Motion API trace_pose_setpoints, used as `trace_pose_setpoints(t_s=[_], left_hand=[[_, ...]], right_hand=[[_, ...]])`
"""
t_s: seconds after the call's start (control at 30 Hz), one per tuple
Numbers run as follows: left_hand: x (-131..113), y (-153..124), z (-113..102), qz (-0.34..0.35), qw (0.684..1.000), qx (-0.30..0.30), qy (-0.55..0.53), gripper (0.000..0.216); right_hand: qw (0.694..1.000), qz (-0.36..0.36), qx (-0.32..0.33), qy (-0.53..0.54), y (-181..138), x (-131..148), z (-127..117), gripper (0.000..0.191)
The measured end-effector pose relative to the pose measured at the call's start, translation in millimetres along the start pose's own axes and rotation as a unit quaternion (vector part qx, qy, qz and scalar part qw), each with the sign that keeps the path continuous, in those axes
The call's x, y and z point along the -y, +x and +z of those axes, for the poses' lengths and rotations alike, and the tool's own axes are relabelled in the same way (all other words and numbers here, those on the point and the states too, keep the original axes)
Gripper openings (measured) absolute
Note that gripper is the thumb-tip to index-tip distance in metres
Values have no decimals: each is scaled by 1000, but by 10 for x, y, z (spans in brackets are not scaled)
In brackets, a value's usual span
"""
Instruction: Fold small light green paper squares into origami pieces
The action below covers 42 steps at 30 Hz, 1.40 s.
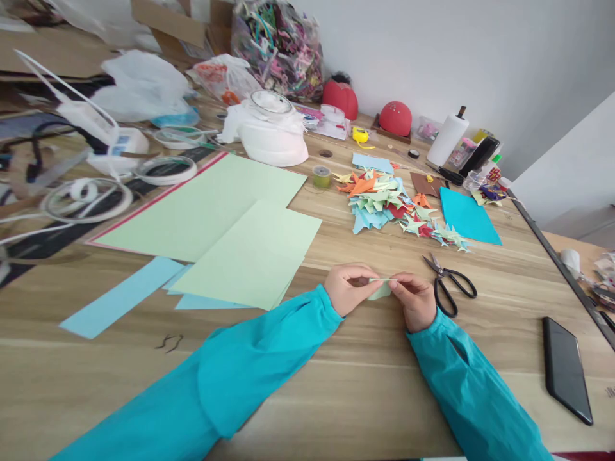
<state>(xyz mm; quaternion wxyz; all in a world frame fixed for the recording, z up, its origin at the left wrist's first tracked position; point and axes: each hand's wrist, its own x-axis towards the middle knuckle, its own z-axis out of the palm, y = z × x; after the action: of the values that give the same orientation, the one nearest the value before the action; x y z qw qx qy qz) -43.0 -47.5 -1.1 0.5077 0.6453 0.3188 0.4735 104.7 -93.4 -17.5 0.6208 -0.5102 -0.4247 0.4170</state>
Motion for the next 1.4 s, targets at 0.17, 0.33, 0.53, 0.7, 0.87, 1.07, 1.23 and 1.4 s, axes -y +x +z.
trace_pose_setpoints(t_s=[0.17,0.33,0.53,0.7,0.87,1.07,1.23,1.4], left_hand=[[16,1,0,0,1000,2,-8,12],[52,13,3,-25,999,-13,-27,13],[71,28,-3,2,998,29,-53,10],[37,21,-16,35,999,23,-20,7],[14,18,-23,61,998,23,-3,6],[2,19,-27,79,996,24,18,6],[3,20,-29,81,996,22,25,6],[28,17,-31,79,996,21,19,5]], right_hand=[[1000,1,-7,-4,0,7,8,10],[1000,-20,2,2,-10,49,35,5],[998,-61,15,-6,-12,33,28,5],[998,-67,23,-5,-11,26,18,8],[998,-56,27,10,-13,49,26,12],[998,-54,31,14,-14,61,34,11],[998,-56,24,4,-15,56,37,7],[998,-57,34,4,-13,55,32,9]])
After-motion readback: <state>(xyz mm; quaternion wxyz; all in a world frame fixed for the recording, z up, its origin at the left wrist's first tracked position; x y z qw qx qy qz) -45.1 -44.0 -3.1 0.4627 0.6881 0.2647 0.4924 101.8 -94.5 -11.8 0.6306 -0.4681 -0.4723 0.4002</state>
